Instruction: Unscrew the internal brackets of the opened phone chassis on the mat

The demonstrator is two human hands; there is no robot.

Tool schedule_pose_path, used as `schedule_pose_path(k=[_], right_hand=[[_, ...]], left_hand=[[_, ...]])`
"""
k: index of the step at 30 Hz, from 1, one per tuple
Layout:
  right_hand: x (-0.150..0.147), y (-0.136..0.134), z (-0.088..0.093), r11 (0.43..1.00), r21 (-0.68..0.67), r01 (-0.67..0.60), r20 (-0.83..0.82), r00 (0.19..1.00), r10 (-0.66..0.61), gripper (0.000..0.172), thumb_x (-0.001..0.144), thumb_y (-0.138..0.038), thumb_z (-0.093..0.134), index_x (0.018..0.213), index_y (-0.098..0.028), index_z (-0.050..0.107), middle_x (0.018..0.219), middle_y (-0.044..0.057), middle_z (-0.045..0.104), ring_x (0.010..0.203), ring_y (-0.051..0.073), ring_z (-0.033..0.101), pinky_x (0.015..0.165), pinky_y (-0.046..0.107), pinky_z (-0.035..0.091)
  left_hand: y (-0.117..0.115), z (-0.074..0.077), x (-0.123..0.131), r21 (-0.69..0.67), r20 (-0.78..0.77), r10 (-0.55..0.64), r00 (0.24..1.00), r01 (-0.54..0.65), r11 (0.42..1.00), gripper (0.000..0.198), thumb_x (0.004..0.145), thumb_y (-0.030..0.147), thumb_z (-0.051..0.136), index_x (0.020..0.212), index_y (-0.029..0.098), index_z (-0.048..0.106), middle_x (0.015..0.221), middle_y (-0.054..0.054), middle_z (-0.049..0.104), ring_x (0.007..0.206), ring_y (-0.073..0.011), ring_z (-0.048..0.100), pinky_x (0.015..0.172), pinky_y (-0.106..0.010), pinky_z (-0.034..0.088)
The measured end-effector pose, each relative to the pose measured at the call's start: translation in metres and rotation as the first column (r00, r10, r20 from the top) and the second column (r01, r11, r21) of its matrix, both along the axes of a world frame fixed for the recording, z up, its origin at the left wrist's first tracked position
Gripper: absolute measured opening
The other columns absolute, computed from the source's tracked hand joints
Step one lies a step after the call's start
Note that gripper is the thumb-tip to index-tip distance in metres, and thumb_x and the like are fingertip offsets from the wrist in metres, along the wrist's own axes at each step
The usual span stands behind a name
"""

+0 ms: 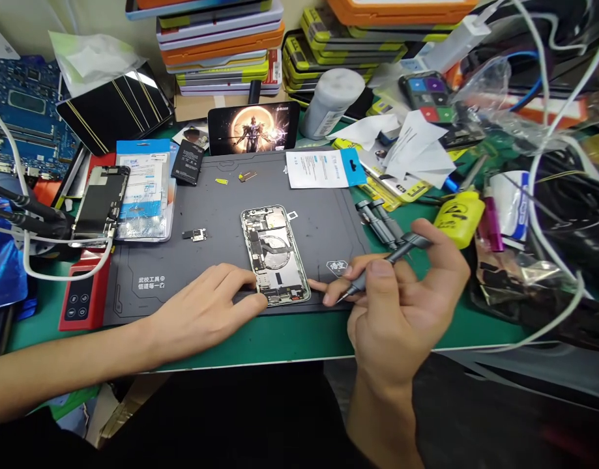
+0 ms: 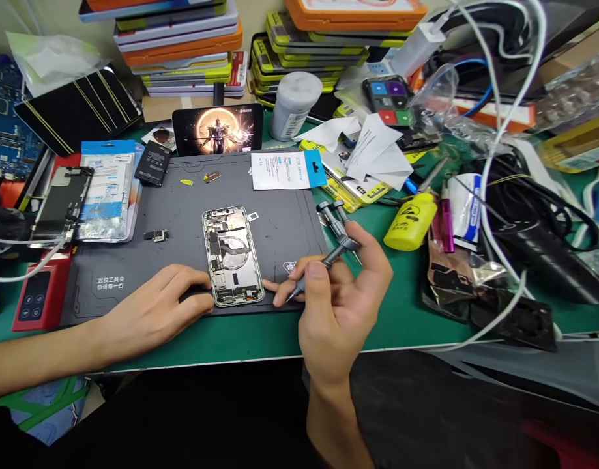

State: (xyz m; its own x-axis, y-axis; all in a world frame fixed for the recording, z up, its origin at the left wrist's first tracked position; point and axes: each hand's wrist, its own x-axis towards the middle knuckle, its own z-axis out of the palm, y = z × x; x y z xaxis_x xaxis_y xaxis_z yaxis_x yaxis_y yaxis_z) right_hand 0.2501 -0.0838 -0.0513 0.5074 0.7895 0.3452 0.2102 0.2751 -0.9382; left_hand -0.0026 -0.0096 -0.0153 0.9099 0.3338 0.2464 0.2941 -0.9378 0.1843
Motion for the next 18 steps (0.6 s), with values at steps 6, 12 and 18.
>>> schedule_pose_path(k=[6,12,18], right_hand=[[0.002,-0.002,0.0,1.0,-0.018,-0.017,0.003,1.0,0.017,0.049,0.108,-0.022,0.061,0.154,-0.04,0.055,0.084,-0.006,0.064,0.041,0.007,0.059,0.046,0.024,0.061],[-0.004,0.004,0.008,0.99,0.067,0.124,0.066,0.99,-0.129,0.039,0.107,-0.027,0.063,0.146,-0.035,0.062,0.086,-0.003,0.068,0.05,0.011,0.065,0.051,0.028,0.062],[-0.029,0.01,0.029,0.989,0.096,0.109,0.143,0.982,-0.122,0.044,0.106,-0.023,0.065,0.146,-0.04,0.058,0.098,-0.002,0.069,0.053,0.007,0.059,0.036,0.016,0.043]], left_hand=[[0.0,0.0,0.001,0.076,-0.02,-0.041,0.999,0.042,0.996,0.018,0.11,0.008,0.048,0.121,0.016,0.059,0.124,-0.016,0.067,0.11,-0.0278,0.064,0.089,-0.039,0.058],[-0.005,-0.002,0.005,0.05,0.037,0.034,0.999,-0.036,0.998,0.015,0.112,0.02,0.053,0.125,0.015,0.058,0.118,-0.012,0.07,0.103,-0.026,0.067,0.083,-0.039,0.055],[-0.011,0.001,0.006,0.216,-0.074,0.159,0.985,-0.14,0.966,0.034,0.108,0.02,0.054,0.14,0.012,0.058,0.125,-0.013,0.072,0.104,-0.0277,0.068,0.079,-0.041,0.05]])
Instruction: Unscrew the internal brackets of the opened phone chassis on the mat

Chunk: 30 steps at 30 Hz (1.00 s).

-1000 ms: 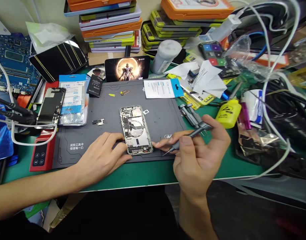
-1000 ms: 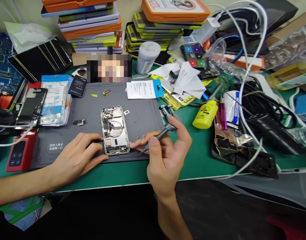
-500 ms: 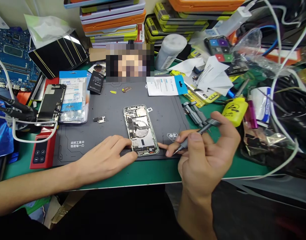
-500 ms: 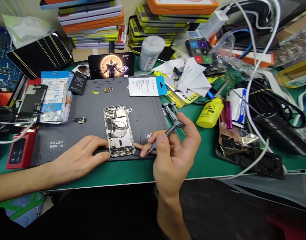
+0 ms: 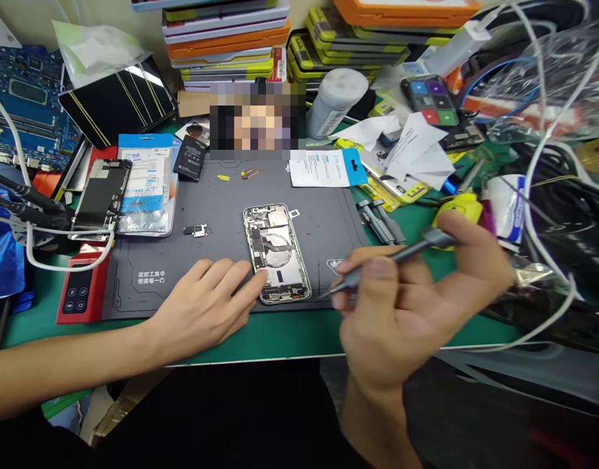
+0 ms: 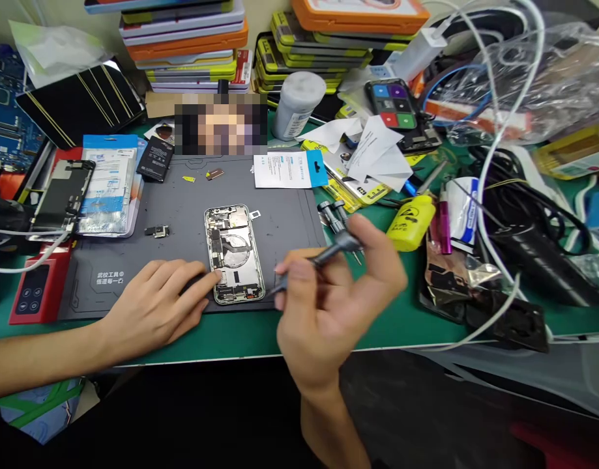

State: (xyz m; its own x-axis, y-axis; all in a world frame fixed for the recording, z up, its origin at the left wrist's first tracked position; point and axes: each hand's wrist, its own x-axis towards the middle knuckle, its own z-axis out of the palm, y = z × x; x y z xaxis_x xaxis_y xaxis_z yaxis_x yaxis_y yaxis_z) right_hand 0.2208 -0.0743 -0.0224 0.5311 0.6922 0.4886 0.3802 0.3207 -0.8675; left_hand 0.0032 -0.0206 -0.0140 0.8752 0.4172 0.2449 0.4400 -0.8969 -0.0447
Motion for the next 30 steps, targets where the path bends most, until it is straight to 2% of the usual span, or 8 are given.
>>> schedule_pose_path(k=[1,3,5,8,15,18,22,30], right_hand=[[-0.005,0.002,0.001,0.997,-0.024,-0.077,-0.012,0.997,0.077,0.051,0.106,-0.02,0.065,0.15,-0.041,0.052,0.093,-0.004,0.069,0.047,0.006,0.055,0.037,0.016,0.047],[-0.014,0.006,-0.001,0.986,-0.052,-0.156,-0.018,0.988,0.155,0.059,0.105,-0.016,0.066,0.154,-0.04,0.046,0.094,-0.005,0.07,0.049,0.007,0.059,0.046,0.019,0.059],[-0.021,0.011,-0.004,0.978,-0.085,-0.189,0.003,0.982,0.19,0.061,0.105,-0.014,0.064,0.157,-0.038,0.042,0.098,-0.004,0.071,0.06,0.009,0.068,0.057,0.023,0.066],[-0.027,0.014,-0.01,0.974,-0.092,-0.207,0.038,0.977,0.211,0.069,0.105,-0.011,0.061,0.164,-0.035,0.034,0.104,-0.002,0.069,0.066,0.009,0.07,0.063,0.023,0.069],[-0.026,0.007,-0.016,0.982,-0.071,-0.177,0.235,0.953,0.189,0.086,0.095,0.0,0.066,0.167,-0.032,0.031,0.11,0.002,0.067,0.092,0.014,0.074,0.075,0.029,0.072],[-0.024,0.007,-0.019,0.985,-0.013,-0.17,0.362,0.918,0.163,0.093,0.09,0.002,0.074,0.168,-0.027,0.034,0.11,0.003,0.068,0.089,0.015,0.075,0.074,0.033,0.073],[-0.024,0.007,-0.021,0.989,0.011,-0.15,0.414,0.901,0.132,0.094,0.088,0.001,0.078,0.168,-0.023,0.036,0.111,0.005,0.069,0.086,0.016,0.076,0.071,0.033,0.073],[-0.025,0.01,-0.022,0.989,0.033,-0.146,0.471,0.875,0.114,0.094,0.088,0.003,0.076,0.168,-0.03,0.037,0.133,0.009,0.06,0.088,0.013,0.074,0.075,0.034,0.074]], left_hand=[[-0.001,0.0,0.0,0.014,-0.019,-0.014,1.0,0.014,1.0,0.036,0.107,0.019,0.055,0.142,0.011,0.058,0.126,-0.013,0.073,0.106,-0.0277,0.068,0.079,-0.041,0.05],[-0.003,0.0,-0.001,0.033,-0.021,-0.045,0.999,0.045,0.998,0.037,0.106,0.017,0.055,0.141,0.008,0.06,0.125,-0.013,0.074,0.107,-0.0277,0.068,0.08,-0.041,0.051],[-0.004,-0.002,-0.002,0.054,0.007,-0.065,0.998,0.064,0.996,0.035,0.106,0.016,0.055,0.139,0.006,0.063,0.122,-0.013,0.075,0.106,-0.0279,0.069,0.083,-0.042,0.051],[-0.004,-0.007,-0.004,0.056,0.045,-0.057,0.997,0.054,0.997,0.035,0.105,0.017,0.058,0.137,0.006,0.066,0.123,-0.014,0.075,0.108,-0.0291,0.069,0.087,-0.043,0.052],[-0.004,-0.007,-0.005,-0.018,0.071,-0.068,0.995,0.069,0.997,0.037,0.106,0.022,0.058,0.139,0.005,0.067,0.127,-0.013,0.075,0.111,-0.0278,0.067,0.091,-0.043,0.052],[-0.005,-0.006,-0.007,-0.036,0.086,-0.063,0.994,0.066,0.997,0.035,0.108,0.02,0.057,0.139,0.007,0.068,0.131,-0.012,0.075,0.116,-0.0273,0.064,0.095,-0.043,0.051],[-0.006,-0.006,-0.008,-0.035,0.068,-0.076,0.995,0.079,0.996,0.033,0.11,0.019,0.055,0.138,0.009,0.07,0.134,-0.012,0.074,0.118,-0.0273,0.061,0.097,-0.043,0.049],[-0.005,-0.008,-0.006,-0.006,0.047,-0.082,0.996,0.083,0.997,0.033,0.111,0.019,0.051,0.135,0.011,0.071,0.135,-0.013,0.073,0.112,-0.0261,0.062,0.091,-0.041,0.05]])
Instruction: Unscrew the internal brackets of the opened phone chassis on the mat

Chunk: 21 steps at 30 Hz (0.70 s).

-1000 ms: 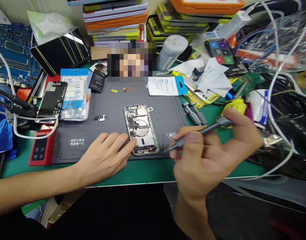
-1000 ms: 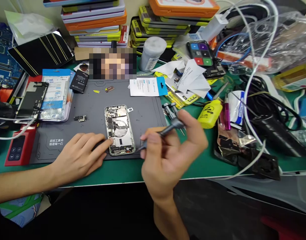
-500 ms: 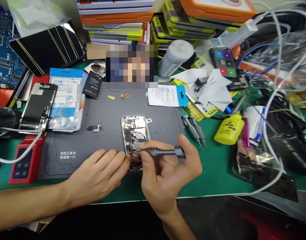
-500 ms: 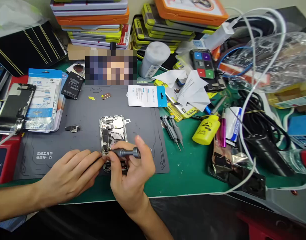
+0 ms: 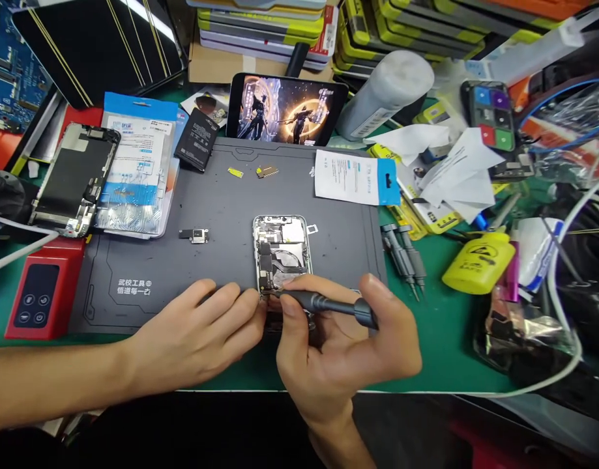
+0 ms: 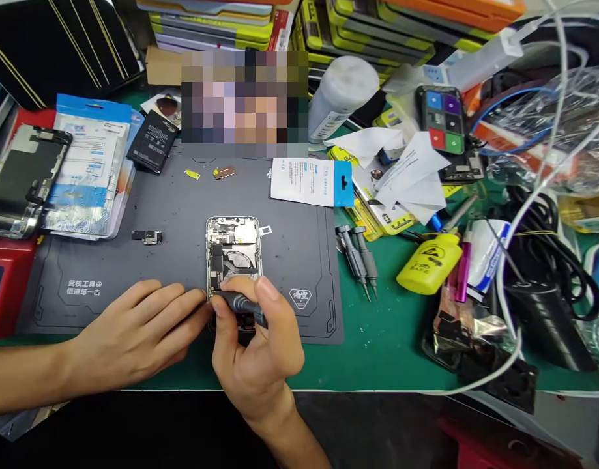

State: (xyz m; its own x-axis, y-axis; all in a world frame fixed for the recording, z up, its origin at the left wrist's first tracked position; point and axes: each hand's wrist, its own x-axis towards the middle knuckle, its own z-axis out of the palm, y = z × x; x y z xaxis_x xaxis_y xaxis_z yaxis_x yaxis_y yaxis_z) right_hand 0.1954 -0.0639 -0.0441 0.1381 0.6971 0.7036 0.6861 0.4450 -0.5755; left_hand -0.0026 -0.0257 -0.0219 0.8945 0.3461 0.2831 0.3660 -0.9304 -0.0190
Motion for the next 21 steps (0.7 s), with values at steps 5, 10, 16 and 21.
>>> schedule_pose_path(k=[5,10,16,21], right_hand=[[0.001,-0.001,-0.001,1.0,-0.001,0.012,0.031,0.999,-0.012,0.092,0.09,0.0,0.077,0.167,-0.029,0.037,0.123,0.005,0.065,0.088,0.014,0.075,0.075,0.032,0.073],[0.002,0.001,0.005,1.0,0.028,-0.014,0.186,0.983,0.008,0.085,0.086,-0.002,0.084,0.159,-0.027,0.05,0.101,0.0,0.073,0.082,0.015,0.075,0.067,0.026,0.069],[0.006,-0.002,0.001,0.986,-0.01,-0.166,0.102,0.981,0.167,0.087,0.091,0.003,0.058,0.171,-0.022,0.034,0.125,0.011,0.072,0.105,0.022,0.078,0.083,0.043,0.075],[0.007,-0.005,-0.005,0.992,0.012,-0.126,0.056,0.99,0.126,0.086,0.092,0.0,0.065,0.169,-0.024,0.038,0.129,0.011,0.075,0.11,0.024,0.08,0.086,0.046,0.075]], left_hand=[[0.001,0.0,0.0,-0.003,0.004,-0.018,1.0,0.018,1.0,0.03,0.11,0.018,0.052,0.133,0.009,0.068,0.134,-0.015,0.071,0.111,-0.027,0.063,0.089,-0.042,0.049],[0.0,-0.003,0.001,-0.005,0.018,-0.015,1.0,0.015,1.0,0.021,0.109,0.02,0.054,0.12,0.012,0.07,0.114,-0.012,0.072,0.102,-0.0265,0.062,0.088,-0.042,0.048],[0.006,0.003,0.004,-0.192,0.068,0.036,0.997,-0.022,0.981,0.027,0.11,0.019,0.052,0.132,0.011,0.066,0.124,-0.009,0.074,0.105,-0.0259,0.064,0.085,-0.042,0.048],[0.019,0.012,0.004,-0.472,0.138,0.114,0.984,-0.036,0.881,0.021,0.109,0.016,0.053,0.122,0.019,0.068,0.121,-0.005,0.074,0.105,-0.0226,0.065,0.083,-0.037,0.047]])
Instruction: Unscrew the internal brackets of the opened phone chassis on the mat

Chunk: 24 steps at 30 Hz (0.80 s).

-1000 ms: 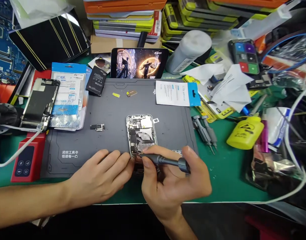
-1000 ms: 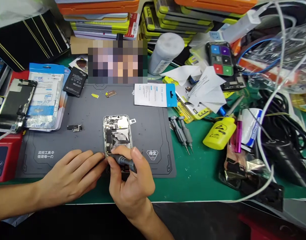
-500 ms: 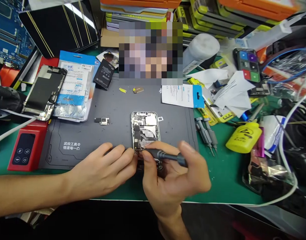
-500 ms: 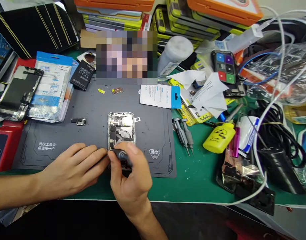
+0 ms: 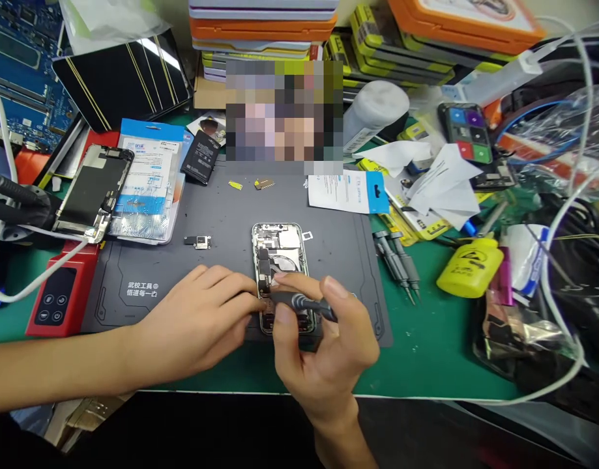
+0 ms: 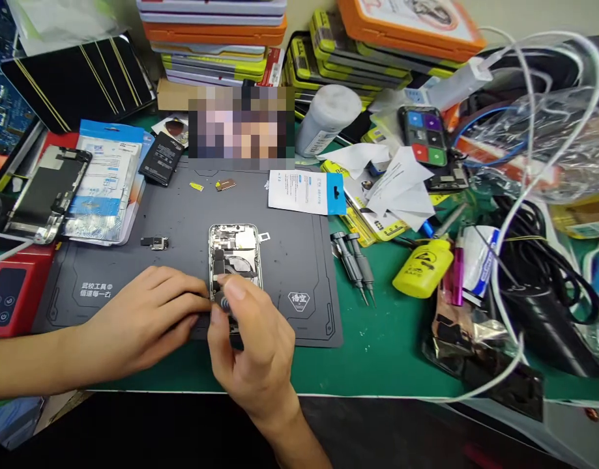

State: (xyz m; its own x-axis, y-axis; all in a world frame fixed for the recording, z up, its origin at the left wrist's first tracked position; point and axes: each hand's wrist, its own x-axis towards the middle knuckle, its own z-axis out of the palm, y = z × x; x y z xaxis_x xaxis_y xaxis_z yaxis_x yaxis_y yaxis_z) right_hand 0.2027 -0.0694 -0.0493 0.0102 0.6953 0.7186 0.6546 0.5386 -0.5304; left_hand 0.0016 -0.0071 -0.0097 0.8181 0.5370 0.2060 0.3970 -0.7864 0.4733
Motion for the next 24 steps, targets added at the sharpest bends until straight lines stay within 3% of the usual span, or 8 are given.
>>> schedule_pose_path(k=[3,8,11,15,17,21,24], right_hand=[[-0.0008,-0.0013,0.0006,1.0,0.006,-0.016,-0.032,0.999,0.016,0.077,0.097,-0.002,0.056,0.17,-0.02,0.037,0.138,0.016,0.074,0.121,0.027,0.078,0.089,0.05,0.075],[-0.0048,0.0001,0.0058,1.0,0.0,0.014,-0.018,1.0,-0.014,0.078,0.096,-0.001,0.06,0.168,-0.02,0.038,0.139,0.017,0.073,0.124,0.027,0.078,0.09,0.048,0.076],[-0.0056,0.0006,0.0053,0.999,0.032,0.007,-0.022,1.0,-0.006,0.076,0.096,-0.002,0.058,0.168,-0.017,0.039,0.138,0.018,0.072,0.123,0.027,0.078,0.089,0.047,0.075],[-0.0039,-0.0011,-0.0006,1.0,0.019,0.019,-0.01,1.0,-0.019,0.086,0.091,0.003,0.064,0.169,-0.019,0.036,0.135,0.016,0.073,0.122,0.026,0.077,0.091,0.046,0.075],[-0.0033,-0.002,-0.0029,1.0,0.012,-0.006,-0.036,0.999,0.007,0.086,0.093,0.003,0.057,0.172,-0.019,0.031,0.137,0.018,0.072,0.124,0.027,0.076,0.091,0.05,0.075],[-0.0036,-0.0018,-0.0033,0.999,0.014,0.032,-0.011,0.999,-0.032,0.089,0.092,0.0,0.067,0.171,-0.023,0.033,0.132,0.015,0.074,0.117,0.026,0.078,0.087,0.046,0.075],[-0.0039,-0.0015,-0.0033,1.0,0.008,0.001,-0.039,0.999,0.0,0.084,0.095,0.002,0.058,0.172,-0.022,0.031,0.138,0.017,0.072,0.12,0.026,0.078,0.087,0.047,0.075]], left_hand=[[0.0024,0.0006,-0.0019,0.004,-0.006,-0.026,1.0,0.026,1.0,0.025,0.109,0.014,0.052,0.129,0.019,0.067,0.122,-0.006,0.075,0.105,-0.0217,0.066,0.086,-0.036,0.049],[-0.001,-0.0009,-0.0028,0.225,-0.041,-0.066,0.997,0.073,0.972,0.027,0.108,0.013,0.052,0.131,0.012,0.066,0.121,-0.011,0.077,0.102,-0.0239,0.069,0.083,-0.038,0.05],[-0.0003,0.0002,-0.0025,0.155,-0.018,-0.045,0.999,0.047,0.987,0.025,0.111,0.017,0.051,0.131,0.014,0.065,0.121,-0.009,0.077,0.102,-0.0229,0.07,0.083,-0.038,0.051],[0.0029,0.0019,-0.0036,0.007,0.01,-0.004,1.0,0.004,1.0,0.024,0.112,0.018,0.048,0.126,0.019,0.068,0.119,-0.006,0.077,0.104,-0.0204,0.07,0.087,-0.036,0.053],[0.0038,0.0022,-0.0039,-0.004,0.006,-0.001,1.0,0.001,1.0,0.025,0.112,0.017,0.048,0.129,0.02,0.067,0.12,-0.006,0.077,0.106,-0.0202,0.07,0.089,-0.036,0.053],[0.0038,0.0027,-0.0028,-0.005,0.034,0.007,0.999,-0.007,1.0,0.021,0.114,0.02,0.05,0.125,0.018,0.067,0.12,-0.006,0.077,0.106,-0.0204,0.069,0.09,-0.036,0.054],[0.0035,0.0026,-0.0019,-0.002,0.039,0.013,0.999,-0.013,1.0,0.02,0.115,0.02,0.049,0.121,0.017,0.067,0.12,-0.005,0.077,0.105,-0.0205,0.068,0.091,-0.037,0.054]])
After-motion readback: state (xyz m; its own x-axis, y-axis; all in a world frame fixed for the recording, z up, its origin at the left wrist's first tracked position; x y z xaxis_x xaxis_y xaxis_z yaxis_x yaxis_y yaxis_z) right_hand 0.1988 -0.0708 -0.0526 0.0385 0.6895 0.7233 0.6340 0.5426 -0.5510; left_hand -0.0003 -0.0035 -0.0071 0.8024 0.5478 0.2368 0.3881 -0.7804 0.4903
